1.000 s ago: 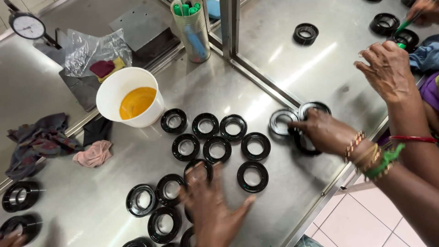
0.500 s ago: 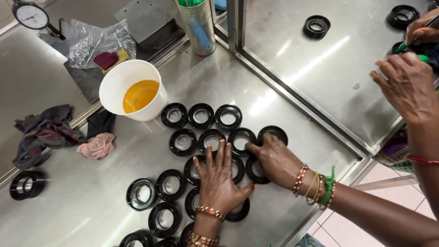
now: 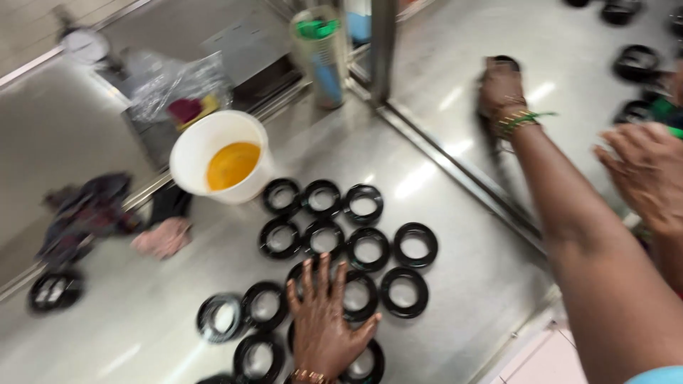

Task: Inspecting, marking with a green pen, and wiping black ring-shaped components before packing them into plastic bags.

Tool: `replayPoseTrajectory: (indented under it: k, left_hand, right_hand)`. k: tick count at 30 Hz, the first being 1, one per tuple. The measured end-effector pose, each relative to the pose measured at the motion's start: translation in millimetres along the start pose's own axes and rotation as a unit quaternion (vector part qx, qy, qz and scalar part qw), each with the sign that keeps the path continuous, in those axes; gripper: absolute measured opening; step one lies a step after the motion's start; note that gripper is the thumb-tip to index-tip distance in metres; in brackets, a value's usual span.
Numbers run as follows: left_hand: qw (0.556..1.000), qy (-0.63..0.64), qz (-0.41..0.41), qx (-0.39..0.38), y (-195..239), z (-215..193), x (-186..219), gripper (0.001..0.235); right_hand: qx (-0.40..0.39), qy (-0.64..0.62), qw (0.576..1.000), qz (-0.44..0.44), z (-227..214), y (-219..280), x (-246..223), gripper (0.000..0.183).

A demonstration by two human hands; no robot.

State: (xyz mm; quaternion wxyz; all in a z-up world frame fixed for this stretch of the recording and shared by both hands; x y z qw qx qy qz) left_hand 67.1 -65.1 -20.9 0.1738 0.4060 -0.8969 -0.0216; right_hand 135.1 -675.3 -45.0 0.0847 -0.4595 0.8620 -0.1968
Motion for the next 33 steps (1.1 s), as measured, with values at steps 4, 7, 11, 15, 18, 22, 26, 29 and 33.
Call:
replayPoseTrajectory:
  k: [4, 7, 11, 15, 18, 22, 26, 29, 33]
  left_hand:
    - [0.996, 0.037, 0.048, 0.069, 3.0, 8.4, -4.3, 0.105]
    - [0.987, 0.052, 0.074, 0.133, 9.3, 8.7, -2.5, 0.107]
    - [0.993, 0.039, 0.061, 0.09, 10.3, 23.6, -6.4, 0.108]
    - [0.994, 0.013, 0.034, 0.106, 6.3, 29.6, -12.7, 0.109]
    - [0.993, 0.01, 0.044, 0.11, 1.1, 38.5, -10.8, 0.112]
    - [0.991, -0.001, 0.052, 0.122, 7.9, 20.8, -8.2, 0.112]
    - [0.992, -0.015, 0.044, 0.12, -1.0, 42.4, -8.8, 0.112]
    - [0.992, 0.022, 0.038, 0.117, 4.9, 40.9, -12.1, 0.108]
    - [0.986, 0.086, 0.068, 0.126, 29.3, 19.0, -8.5, 0.101]
  right_hand:
    - [0.027, -0.069, 0.997, -0.022, -30.5, 12.9, -29.0, 0.045]
    - [0.018, -0.198, 0.98, -0.017, -92.4, 43.6, -82.1, 0.057]
    - [-0.066, -0.345, 0.924, -0.149, -68.2, 83.7, -173.7, 0.053]
    - [-0.083, -0.404, 0.869, -0.273, -19.2, 105.7, -262.1, 0.049]
    - [-0.023, -0.35, 0.879, -0.323, -30.4, 123.5, -307.4, 0.036]
    - [0.03, -0.241, 0.905, -0.35, -87.2, 156.1, -367.5, 0.022]
    - [-0.017, -0.215, 0.921, -0.325, -134.8, 184.1, -403.2, 0.04]
    - [-0.041, -0.277, 0.901, -0.33, -119.2, 187.4, -405.7, 0.044]
    - [-0.066, -0.329, 0.902, -0.271, -89.1, 212.3, -409.2, 0.05]
Point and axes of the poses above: each hand's wrist, its own y-axis away from the middle knuckle, its own z-axis out of the palm, x = y × z, the point moved 10 cm from there along -y, towards the middle knuckle, and after that the axes turned 3 degrees about x, right-handed, at the moved point
